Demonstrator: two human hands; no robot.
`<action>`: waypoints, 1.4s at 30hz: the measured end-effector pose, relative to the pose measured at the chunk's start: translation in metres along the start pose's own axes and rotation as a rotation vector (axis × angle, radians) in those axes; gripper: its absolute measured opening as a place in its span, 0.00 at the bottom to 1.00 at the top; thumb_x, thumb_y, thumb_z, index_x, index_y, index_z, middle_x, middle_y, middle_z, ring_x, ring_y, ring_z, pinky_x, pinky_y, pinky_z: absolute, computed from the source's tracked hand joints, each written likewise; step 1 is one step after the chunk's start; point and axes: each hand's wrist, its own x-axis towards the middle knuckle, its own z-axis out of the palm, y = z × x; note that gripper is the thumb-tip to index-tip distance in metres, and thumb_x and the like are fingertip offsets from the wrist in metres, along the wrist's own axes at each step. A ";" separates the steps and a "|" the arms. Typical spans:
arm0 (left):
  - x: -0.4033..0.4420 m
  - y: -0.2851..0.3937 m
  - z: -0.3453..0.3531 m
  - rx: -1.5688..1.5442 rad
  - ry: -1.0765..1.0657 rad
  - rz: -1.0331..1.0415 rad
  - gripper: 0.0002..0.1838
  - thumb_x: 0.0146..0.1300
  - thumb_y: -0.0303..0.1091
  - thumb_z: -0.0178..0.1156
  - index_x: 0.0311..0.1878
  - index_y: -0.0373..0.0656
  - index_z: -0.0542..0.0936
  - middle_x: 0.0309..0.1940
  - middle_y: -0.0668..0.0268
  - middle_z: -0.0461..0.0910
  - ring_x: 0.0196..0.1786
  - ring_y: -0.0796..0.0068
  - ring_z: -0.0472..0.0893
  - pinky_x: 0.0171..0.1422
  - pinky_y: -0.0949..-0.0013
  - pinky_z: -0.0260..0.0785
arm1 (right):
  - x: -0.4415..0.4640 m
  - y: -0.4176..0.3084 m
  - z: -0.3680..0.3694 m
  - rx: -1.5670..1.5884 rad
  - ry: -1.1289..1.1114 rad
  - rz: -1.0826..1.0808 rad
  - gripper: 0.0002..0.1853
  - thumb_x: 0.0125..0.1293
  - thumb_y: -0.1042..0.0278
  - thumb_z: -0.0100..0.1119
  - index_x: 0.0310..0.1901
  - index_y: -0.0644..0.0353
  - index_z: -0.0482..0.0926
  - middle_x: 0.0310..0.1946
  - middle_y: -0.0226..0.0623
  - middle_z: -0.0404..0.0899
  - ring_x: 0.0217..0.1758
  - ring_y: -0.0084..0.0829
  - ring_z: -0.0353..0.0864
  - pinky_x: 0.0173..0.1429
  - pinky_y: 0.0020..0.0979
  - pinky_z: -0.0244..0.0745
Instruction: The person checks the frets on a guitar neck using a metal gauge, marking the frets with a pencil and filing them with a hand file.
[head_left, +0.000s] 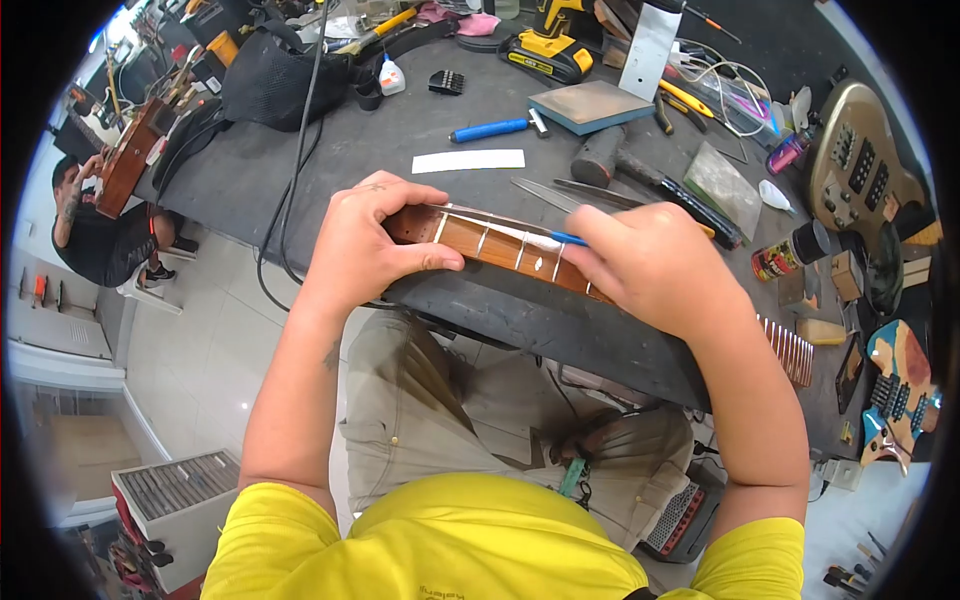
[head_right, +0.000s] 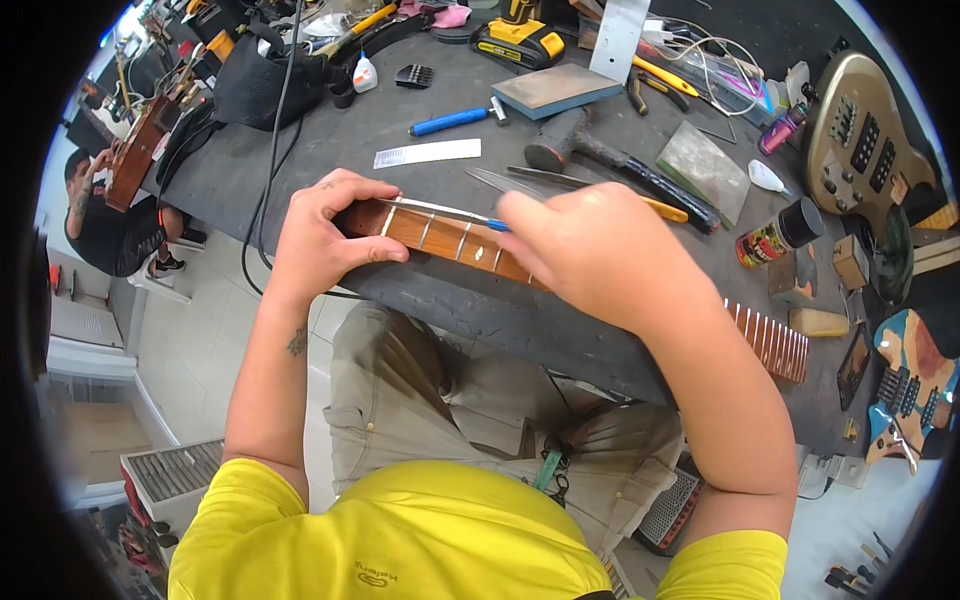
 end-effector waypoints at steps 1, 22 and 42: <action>0.000 -0.002 0.000 0.006 0.010 0.021 0.36 0.41 0.44 0.95 0.54 0.38 0.93 0.44 0.67 0.89 0.45 0.75 0.87 0.50 0.71 0.79 | 0.004 0.001 0.007 -0.007 0.033 -0.033 0.14 0.78 0.59 0.68 0.41 0.57 0.75 0.21 0.43 0.82 0.27 0.51 0.85 0.32 0.50 0.78; 0.005 -0.005 0.001 0.045 0.053 0.108 0.36 0.39 0.45 0.96 0.52 0.39 0.94 0.41 0.63 0.90 0.39 0.71 0.87 0.47 0.67 0.81 | -0.001 0.001 -0.001 0.004 0.035 -0.033 0.13 0.79 0.59 0.68 0.40 0.57 0.76 0.22 0.44 0.83 0.27 0.53 0.86 0.33 0.51 0.79; 0.002 -0.001 -0.003 0.051 0.005 0.070 0.37 0.39 0.46 0.96 0.53 0.39 0.94 0.43 0.66 0.89 0.43 0.75 0.86 0.49 0.70 0.77 | 0.002 -0.005 0.003 0.005 0.004 -0.017 0.14 0.80 0.58 0.66 0.40 0.58 0.76 0.23 0.45 0.84 0.27 0.53 0.87 0.33 0.51 0.80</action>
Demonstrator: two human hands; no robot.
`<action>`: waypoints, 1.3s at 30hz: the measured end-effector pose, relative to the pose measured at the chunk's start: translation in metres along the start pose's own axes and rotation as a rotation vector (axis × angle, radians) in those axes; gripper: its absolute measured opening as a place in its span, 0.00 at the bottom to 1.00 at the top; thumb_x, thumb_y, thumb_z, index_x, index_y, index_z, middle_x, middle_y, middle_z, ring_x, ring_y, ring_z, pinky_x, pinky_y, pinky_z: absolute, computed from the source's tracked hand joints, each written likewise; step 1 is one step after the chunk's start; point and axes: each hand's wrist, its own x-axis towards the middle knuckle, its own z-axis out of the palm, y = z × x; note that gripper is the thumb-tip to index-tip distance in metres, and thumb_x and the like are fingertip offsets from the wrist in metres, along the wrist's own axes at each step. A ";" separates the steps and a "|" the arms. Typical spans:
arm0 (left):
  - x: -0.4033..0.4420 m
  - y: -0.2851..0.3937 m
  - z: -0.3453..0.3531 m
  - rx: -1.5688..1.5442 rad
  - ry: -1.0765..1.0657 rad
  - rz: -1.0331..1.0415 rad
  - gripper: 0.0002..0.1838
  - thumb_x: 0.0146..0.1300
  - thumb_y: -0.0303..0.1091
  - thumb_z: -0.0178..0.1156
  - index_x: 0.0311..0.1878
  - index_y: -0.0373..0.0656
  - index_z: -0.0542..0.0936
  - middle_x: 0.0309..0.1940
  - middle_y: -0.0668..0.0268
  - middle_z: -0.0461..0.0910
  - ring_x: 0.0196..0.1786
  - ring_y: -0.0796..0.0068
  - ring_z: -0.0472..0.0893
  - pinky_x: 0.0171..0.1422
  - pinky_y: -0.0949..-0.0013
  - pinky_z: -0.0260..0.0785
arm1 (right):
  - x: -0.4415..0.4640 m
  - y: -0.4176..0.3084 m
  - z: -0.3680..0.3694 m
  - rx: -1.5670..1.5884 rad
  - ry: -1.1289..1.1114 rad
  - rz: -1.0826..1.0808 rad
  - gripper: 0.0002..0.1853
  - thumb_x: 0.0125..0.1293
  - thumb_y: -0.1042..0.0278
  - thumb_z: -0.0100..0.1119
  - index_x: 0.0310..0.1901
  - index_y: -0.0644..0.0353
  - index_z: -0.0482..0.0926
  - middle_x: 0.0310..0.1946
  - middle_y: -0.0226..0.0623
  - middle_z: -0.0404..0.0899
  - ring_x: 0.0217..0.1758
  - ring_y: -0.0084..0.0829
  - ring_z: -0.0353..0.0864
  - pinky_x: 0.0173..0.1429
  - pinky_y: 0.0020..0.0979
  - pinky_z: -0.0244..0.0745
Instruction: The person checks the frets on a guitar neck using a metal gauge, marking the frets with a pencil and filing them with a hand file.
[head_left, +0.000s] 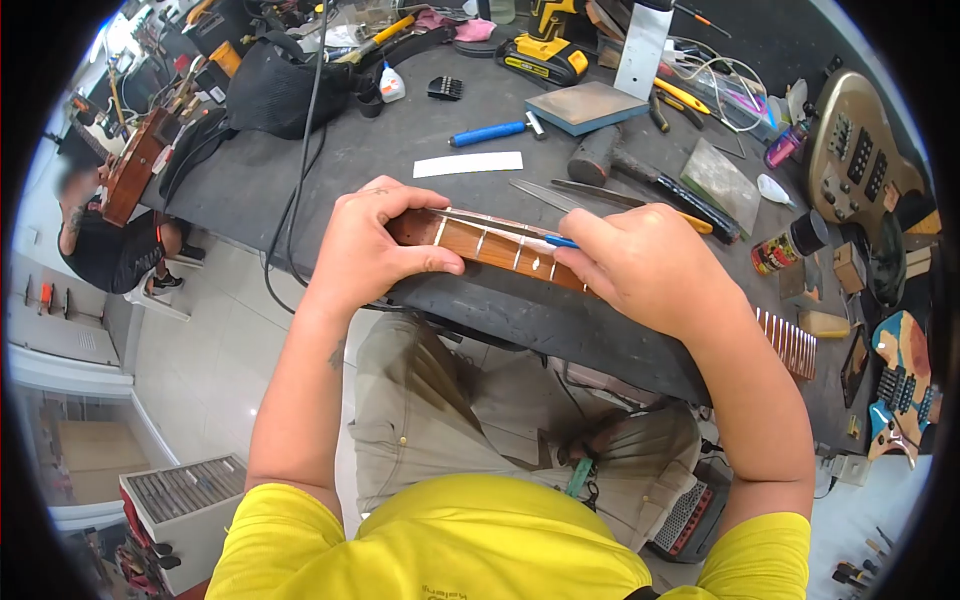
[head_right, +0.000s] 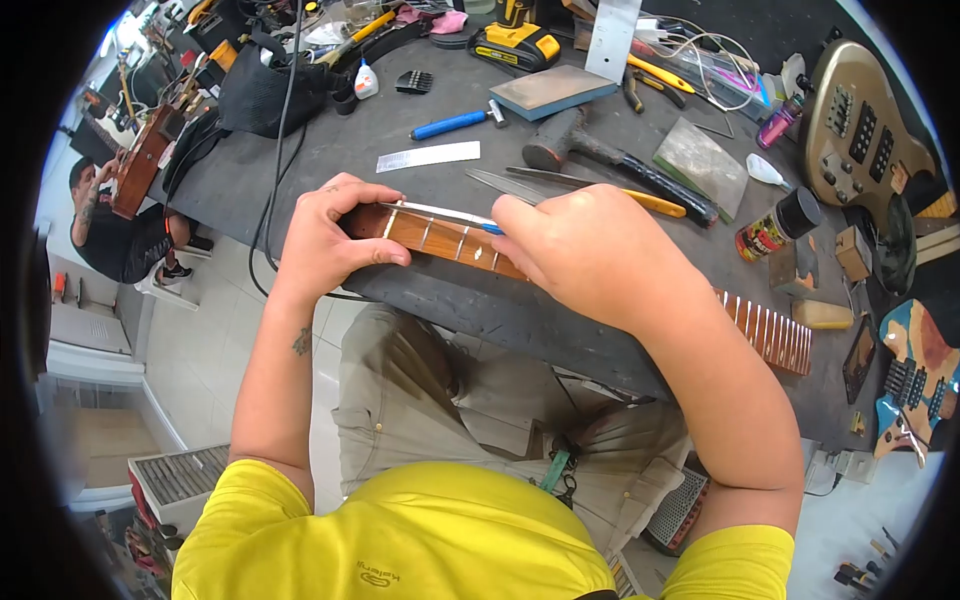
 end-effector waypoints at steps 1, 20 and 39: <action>0.000 0.002 0.000 -0.004 -0.001 -0.017 0.37 0.38 0.46 0.96 0.53 0.39 0.94 0.42 0.67 0.88 0.43 0.76 0.85 0.49 0.70 0.77 | 0.002 0.000 0.000 -0.009 0.015 -0.001 0.14 0.80 0.58 0.66 0.40 0.58 0.76 0.22 0.45 0.84 0.27 0.53 0.86 0.32 0.51 0.80; 0.002 0.002 0.002 -0.024 -0.013 -0.011 0.36 0.37 0.49 0.95 0.50 0.41 0.95 0.37 0.68 0.88 0.42 0.74 0.85 0.46 0.68 0.77 | 0.004 -0.004 0.004 0.016 0.036 -0.025 0.14 0.77 0.60 0.70 0.41 0.58 0.76 0.22 0.42 0.82 0.26 0.51 0.85 0.32 0.49 0.79; 0.004 -0.002 0.002 -0.005 -0.015 0.035 0.36 0.36 0.48 0.95 0.50 0.41 0.95 0.37 0.68 0.89 0.43 0.73 0.84 0.47 0.69 0.76 | -0.004 0.000 -0.006 -0.053 0.064 -0.069 0.16 0.76 0.61 0.71 0.37 0.57 0.74 0.21 0.38 0.81 0.25 0.48 0.84 0.30 0.46 0.77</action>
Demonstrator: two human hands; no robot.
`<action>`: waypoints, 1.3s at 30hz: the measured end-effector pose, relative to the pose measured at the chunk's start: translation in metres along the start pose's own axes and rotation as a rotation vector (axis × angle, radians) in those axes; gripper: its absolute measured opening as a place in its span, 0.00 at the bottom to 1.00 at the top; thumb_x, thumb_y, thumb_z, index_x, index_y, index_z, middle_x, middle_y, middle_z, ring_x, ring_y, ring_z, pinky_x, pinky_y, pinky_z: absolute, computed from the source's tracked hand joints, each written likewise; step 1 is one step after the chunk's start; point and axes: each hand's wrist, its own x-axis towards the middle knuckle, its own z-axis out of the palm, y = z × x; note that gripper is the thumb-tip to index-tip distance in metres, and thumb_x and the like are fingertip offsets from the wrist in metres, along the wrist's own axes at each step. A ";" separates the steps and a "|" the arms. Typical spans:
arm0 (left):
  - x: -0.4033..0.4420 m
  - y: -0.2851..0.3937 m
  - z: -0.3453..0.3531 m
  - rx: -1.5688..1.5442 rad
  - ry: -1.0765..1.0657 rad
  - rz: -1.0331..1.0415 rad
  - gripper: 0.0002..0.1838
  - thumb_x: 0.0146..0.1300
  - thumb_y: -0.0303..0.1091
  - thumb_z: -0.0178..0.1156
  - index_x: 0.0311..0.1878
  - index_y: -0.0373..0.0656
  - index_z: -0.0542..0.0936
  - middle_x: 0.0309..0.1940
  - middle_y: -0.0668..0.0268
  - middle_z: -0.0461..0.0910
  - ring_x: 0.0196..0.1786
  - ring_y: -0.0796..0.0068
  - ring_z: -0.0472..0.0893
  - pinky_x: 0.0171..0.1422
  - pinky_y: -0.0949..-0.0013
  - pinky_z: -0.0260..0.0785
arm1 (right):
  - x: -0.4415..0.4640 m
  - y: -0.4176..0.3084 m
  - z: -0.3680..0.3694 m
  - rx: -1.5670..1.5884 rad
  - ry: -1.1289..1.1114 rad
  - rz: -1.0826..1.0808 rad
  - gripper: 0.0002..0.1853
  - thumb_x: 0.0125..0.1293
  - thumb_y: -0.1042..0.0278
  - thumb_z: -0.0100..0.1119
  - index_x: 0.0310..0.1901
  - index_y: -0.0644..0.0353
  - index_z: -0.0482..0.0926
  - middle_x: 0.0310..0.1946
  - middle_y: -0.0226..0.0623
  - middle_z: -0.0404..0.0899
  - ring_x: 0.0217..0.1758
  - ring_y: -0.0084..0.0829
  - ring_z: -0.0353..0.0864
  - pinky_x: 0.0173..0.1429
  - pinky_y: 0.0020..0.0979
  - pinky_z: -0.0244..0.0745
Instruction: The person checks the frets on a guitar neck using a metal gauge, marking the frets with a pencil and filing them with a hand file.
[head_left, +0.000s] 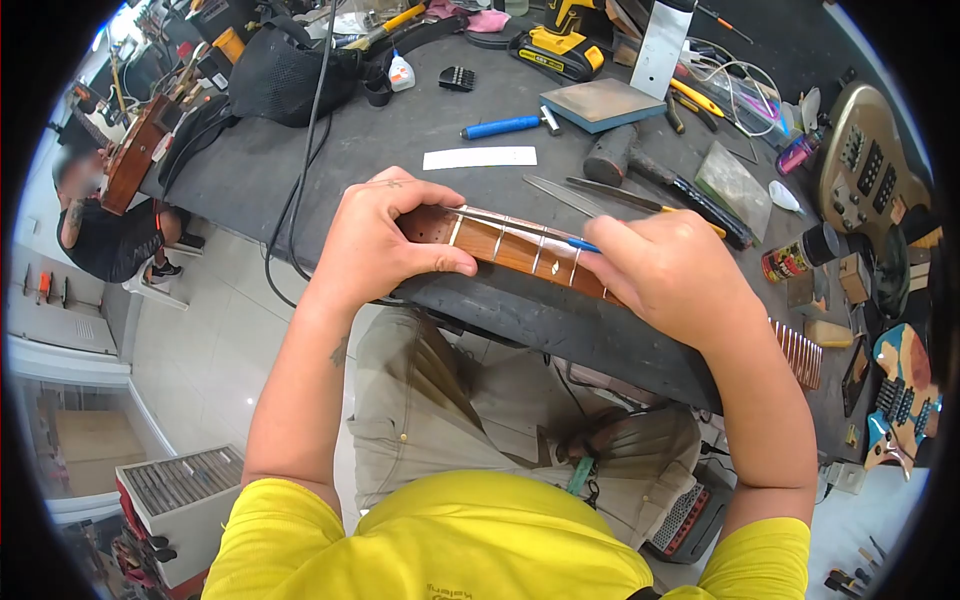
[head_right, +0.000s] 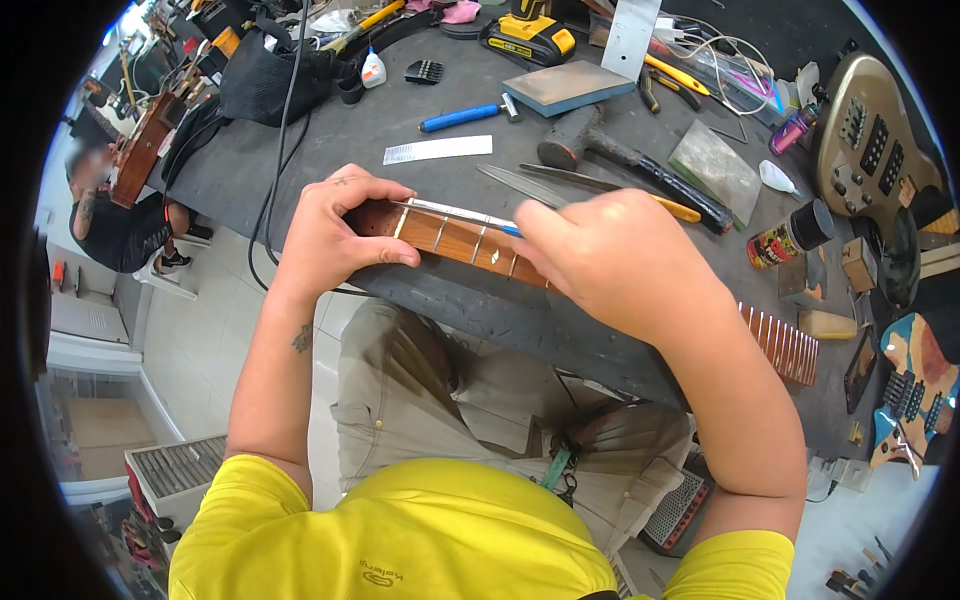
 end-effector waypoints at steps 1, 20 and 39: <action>0.000 -0.001 0.000 -0.003 0.007 0.012 0.36 0.36 0.48 0.96 0.50 0.41 0.95 0.37 0.68 0.89 0.43 0.73 0.84 0.47 0.69 0.76 | -0.005 0.001 -0.004 0.001 -0.019 0.023 0.15 0.77 0.61 0.71 0.37 0.57 0.74 0.21 0.38 0.81 0.25 0.48 0.84 0.30 0.47 0.77; -0.002 0.003 -0.002 -0.009 0.001 -0.035 0.36 0.36 0.47 0.96 0.51 0.42 0.95 0.40 0.67 0.89 0.43 0.73 0.85 0.47 0.69 0.76 | 0.001 0.003 0.001 -0.019 -0.021 0.017 0.15 0.75 0.62 0.72 0.36 0.56 0.73 0.19 0.39 0.79 0.23 0.48 0.83 0.29 0.47 0.76; 0.112 -0.015 -0.025 0.457 -0.540 -0.186 0.12 0.72 0.33 0.74 0.48 0.37 0.82 0.43 0.53 0.88 0.46 0.49 0.86 0.52 0.54 0.77 | -0.016 0.042 -0.033 -0.024 -0.127 0.338 0.11 0.67 0.68 0.74 0.43 0.61 0.82 0.35 0.44 0.85 0.48 0.51 0.84 0.51 0.49 0.80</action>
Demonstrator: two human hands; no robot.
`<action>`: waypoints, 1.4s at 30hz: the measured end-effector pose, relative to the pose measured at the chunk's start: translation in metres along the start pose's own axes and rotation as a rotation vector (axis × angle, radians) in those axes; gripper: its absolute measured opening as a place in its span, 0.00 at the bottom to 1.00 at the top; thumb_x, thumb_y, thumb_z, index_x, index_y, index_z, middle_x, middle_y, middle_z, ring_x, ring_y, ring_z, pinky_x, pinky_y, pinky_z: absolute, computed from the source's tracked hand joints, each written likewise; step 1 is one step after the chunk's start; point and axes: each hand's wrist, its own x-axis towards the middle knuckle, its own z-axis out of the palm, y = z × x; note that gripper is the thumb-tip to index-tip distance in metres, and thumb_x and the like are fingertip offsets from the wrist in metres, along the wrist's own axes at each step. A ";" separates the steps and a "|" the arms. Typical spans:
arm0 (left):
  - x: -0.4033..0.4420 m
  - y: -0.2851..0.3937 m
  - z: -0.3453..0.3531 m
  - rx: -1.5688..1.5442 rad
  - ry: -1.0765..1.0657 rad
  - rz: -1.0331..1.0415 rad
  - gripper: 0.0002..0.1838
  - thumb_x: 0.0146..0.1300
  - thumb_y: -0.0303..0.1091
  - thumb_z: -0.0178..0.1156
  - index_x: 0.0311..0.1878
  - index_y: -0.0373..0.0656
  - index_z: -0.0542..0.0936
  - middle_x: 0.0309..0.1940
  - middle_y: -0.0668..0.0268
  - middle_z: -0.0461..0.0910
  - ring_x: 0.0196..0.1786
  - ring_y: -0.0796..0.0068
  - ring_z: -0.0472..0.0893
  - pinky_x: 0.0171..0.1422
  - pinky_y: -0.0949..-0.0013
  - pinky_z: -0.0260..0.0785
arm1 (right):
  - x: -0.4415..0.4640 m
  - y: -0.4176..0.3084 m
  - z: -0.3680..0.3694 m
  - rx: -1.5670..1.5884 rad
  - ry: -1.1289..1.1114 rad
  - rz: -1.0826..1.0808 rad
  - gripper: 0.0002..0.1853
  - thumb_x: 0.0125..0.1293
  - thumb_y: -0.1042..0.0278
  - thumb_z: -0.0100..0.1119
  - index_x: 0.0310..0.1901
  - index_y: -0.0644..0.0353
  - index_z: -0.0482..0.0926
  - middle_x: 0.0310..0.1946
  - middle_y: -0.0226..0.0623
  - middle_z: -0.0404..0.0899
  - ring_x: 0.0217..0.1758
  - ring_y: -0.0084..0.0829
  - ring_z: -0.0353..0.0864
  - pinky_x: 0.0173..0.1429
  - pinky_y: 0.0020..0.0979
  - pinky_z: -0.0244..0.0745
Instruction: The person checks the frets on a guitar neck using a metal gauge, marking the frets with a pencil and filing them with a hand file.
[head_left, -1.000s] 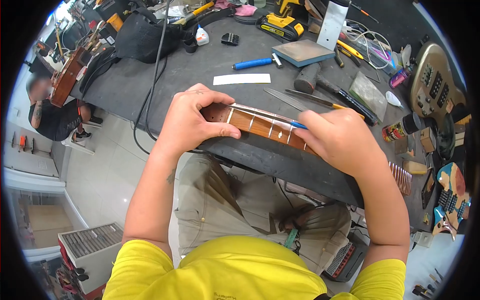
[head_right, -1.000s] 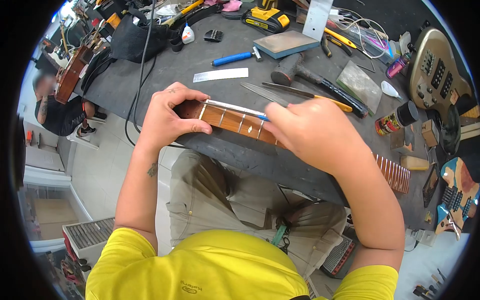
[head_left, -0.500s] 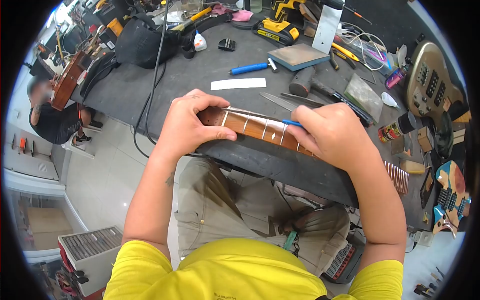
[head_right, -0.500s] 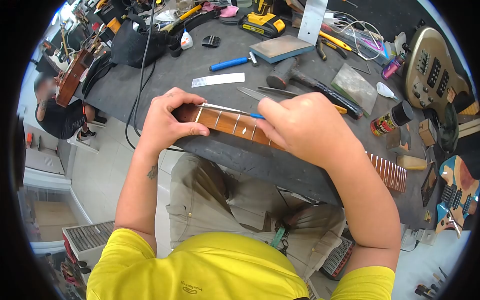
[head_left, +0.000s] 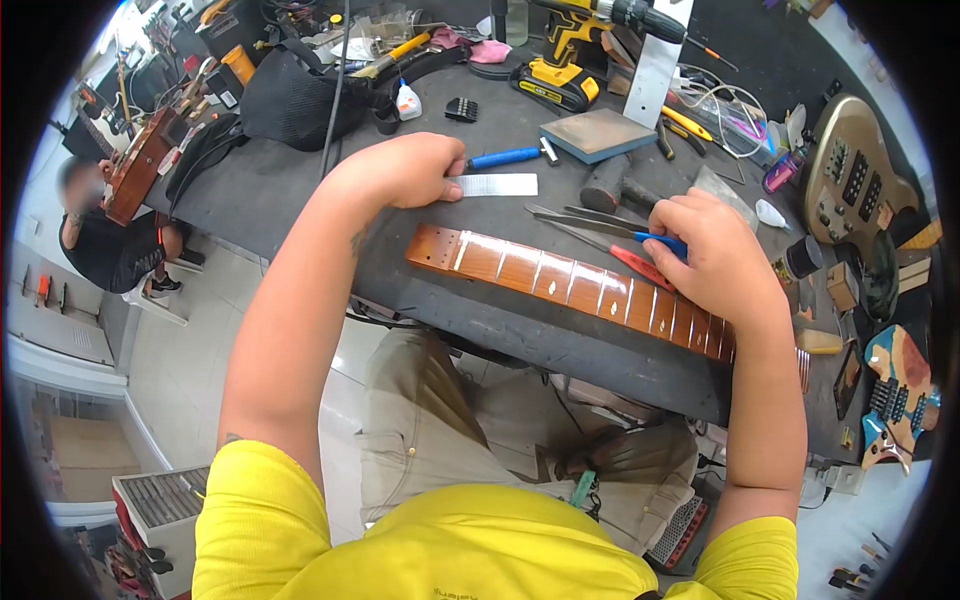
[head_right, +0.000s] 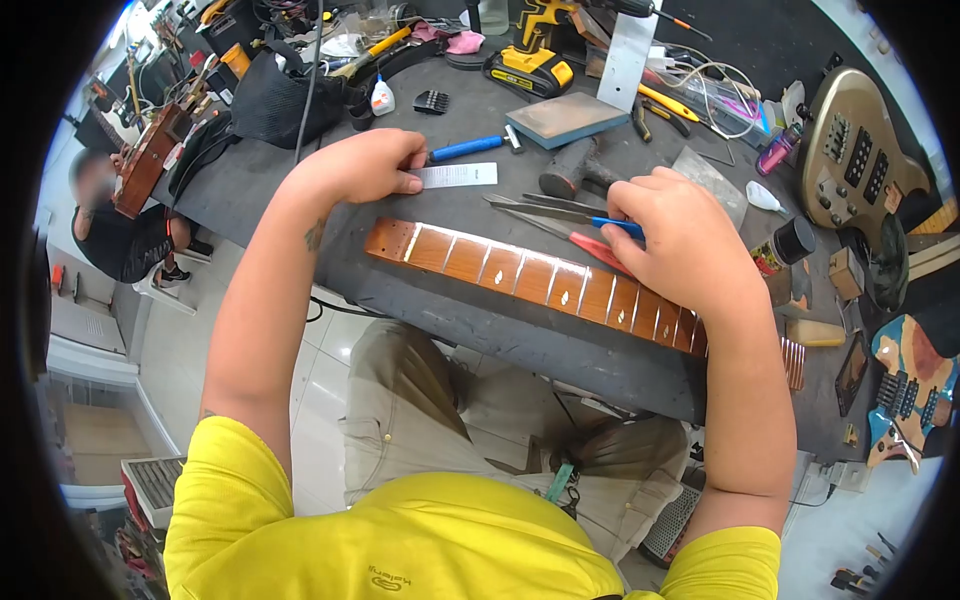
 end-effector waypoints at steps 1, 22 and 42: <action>-0.002 0.007 -0.008 0.007 -0.053 -0.025 0.10 0.72 0.30 0.73 0.47 0.37 0.81 0.41 0.54 0.88 0.46 0.48 0.86 0.51 0.51 0.75 | 0.003 -0.001 -0.001 -0.004 0.005 -0.008 0.11 0.67 0.68 0.74 0.43 0.61 0.82 0.35 0.44 0.85 0.48 0.51 0.84 0.51 0.49 0.80; -0.078 0.011 0.073 -0.828 0.604 0.454 0.09 0.70 0.12 0.66 0.49 0.34 0.89 0.39 0.62 0.88 0.41 0.74 0.87 0.47 0.71 0.80 | 0.038 -0.081 0.054 0.437 0.306 -0.104 0.08 0.67 0.82 0.74 0.46 0.66 0.87 0.37 0.42 0.84 0.39 0.42 0.85 0.44 0.39 0.80; -0.074 0.009 0.073 -0.681 0.633 0.517 0.09 0.68 0.13 0.71 0.47 0.34 0.93 0.42 0.58 0.94 0.46 0.68 0.92 0.53 0.69 0.83 | 0.038 -0.078 0.061 0.461 0.324 -0.093 0.08 0.56 0.80 0.71 0.35 0.62 0.81 0.29 0.41 0.77 0.31 0.44 0.81 0.36 0.41 0.76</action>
